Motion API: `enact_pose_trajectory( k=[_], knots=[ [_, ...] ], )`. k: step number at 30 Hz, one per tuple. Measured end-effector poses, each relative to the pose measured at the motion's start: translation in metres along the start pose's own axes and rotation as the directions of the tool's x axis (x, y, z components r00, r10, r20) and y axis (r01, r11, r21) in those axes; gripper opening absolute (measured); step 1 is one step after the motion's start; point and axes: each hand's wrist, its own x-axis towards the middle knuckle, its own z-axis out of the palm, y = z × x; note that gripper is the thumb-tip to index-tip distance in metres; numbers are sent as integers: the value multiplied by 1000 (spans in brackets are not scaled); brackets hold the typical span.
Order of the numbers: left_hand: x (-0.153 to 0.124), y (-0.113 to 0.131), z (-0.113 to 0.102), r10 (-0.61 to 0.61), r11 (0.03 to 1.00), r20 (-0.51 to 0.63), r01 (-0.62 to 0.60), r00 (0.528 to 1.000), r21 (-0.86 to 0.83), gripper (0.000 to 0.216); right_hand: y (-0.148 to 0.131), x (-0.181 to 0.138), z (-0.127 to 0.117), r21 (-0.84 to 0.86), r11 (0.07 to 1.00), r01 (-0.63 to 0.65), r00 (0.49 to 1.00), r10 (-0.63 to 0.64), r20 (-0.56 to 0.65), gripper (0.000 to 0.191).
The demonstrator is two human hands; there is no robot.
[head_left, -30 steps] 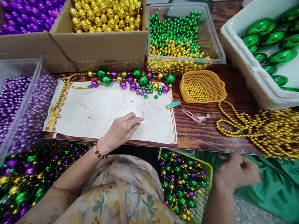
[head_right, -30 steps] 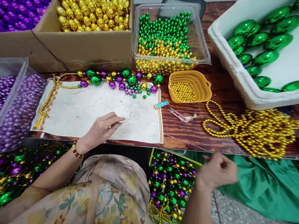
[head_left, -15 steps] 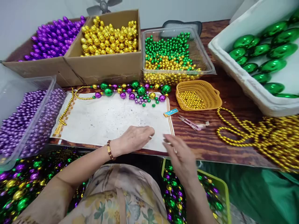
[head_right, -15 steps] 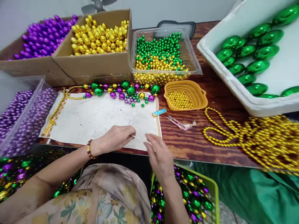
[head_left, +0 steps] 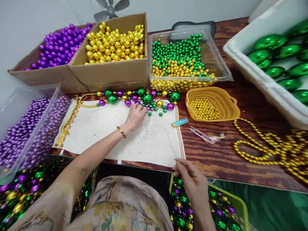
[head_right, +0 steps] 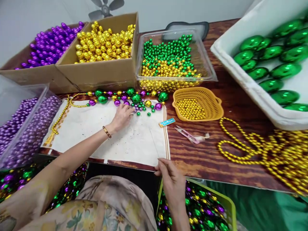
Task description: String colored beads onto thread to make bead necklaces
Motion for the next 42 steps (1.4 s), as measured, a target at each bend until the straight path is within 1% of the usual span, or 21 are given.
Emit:
enact_pose_trajectory(
  k=[2,5,8,10,12,13,14,15,16,17,18,19,20,22,25,28,34,36,39,41,42],
  knots=[
    [6,1,10,30,999,11,-31,999,36,17,-2,-5,9,58,998,-28,1000,28,-1,28],
    [10,7,19,53,996,39,-56,998,70,15,-3,-8,22,72,997,-37,999,38,-4,28],
    [16,11,23,40,998,74,-43,996,37,11,-2,-5,29,65,998,-21,999,25,-49,27],
    [20,13,22,10,996,64,-5,998,-86,10,-4,-2,31,36,999,29,996,-25,-87,24],
    [20,15,17,-77,932,45,88,996,-352,8,-8,2,33,22,996,83,991,-81,-103,22],
    [19,15,13,-144,831,68,158,987,-533,8,-11,5,35,28,994,101,990,-98,-101,21],
    [16,16,7,-207,662,128,235,970,-711,8,-15,7,37,40,993,111,990,-107,-92,20],
    [12,17,1,-242,436,218,307,945,-846,11,-18,8,39,53,991,119,990,-115,-80,19],
    [7,18,-7,-243,191,311,360,919,-913,14,-22,10,42,63,989,131,990,-127,-66,18],
    [2,18,-14,-216,-30,389,392,896,-919,18,-26,11,45,67,987,147,988,-144,-50,18],
    [-3,19,-21,-183,-202,439,404,880,-892,21,-30,12,48,67,983,169,985,-167,-34,17],
    [-7,20,-27,-155,-321,469,404,870,-856,23,-33,12,50,63,979,193,981,-192,-18,17],
    [-11,21,-32,-136,-400,488,403,862,-823,23,-36,12,52,57,975,216,976,-216,-4,17],
    [-18,21,-38,-126,-490,523,405,843,-772,20,-39,12,55,39,968,250,968,-251,19,17],
    [-23,21,-40,-133,-543,564,416,815,-729,16,-42,11,58,19,962,272,962,-272,36,17],
    [-25,20,-39,-146,-548,585,427,798,-720,17,-45,9,59,12,960,279,959,-279,38,17],
    [-29,17,-39,-130,-546,556,408,821,-731,21,-49,5,57,-7,955,296,954,-295,56,16],
    [-30,16,-39,-144,-498,537,408,831,-765,24,-49,5,57,-9,956,292,954,-291,66,16],
    [-35,16,-39,-162,-379,485,399,860,-835,30,-47,5,59,-4,959,285,956,-284,77,15],
    [-38,13,-38,-146,-262,458,412,877,-873,38,-45,6,62,10,959,284,955,-284,81,15],
    [-39,10,-37,-140,-172,444,420,885,-891,42,-43,6,65,21,959,283,956,-284,80,15]
  ],
)
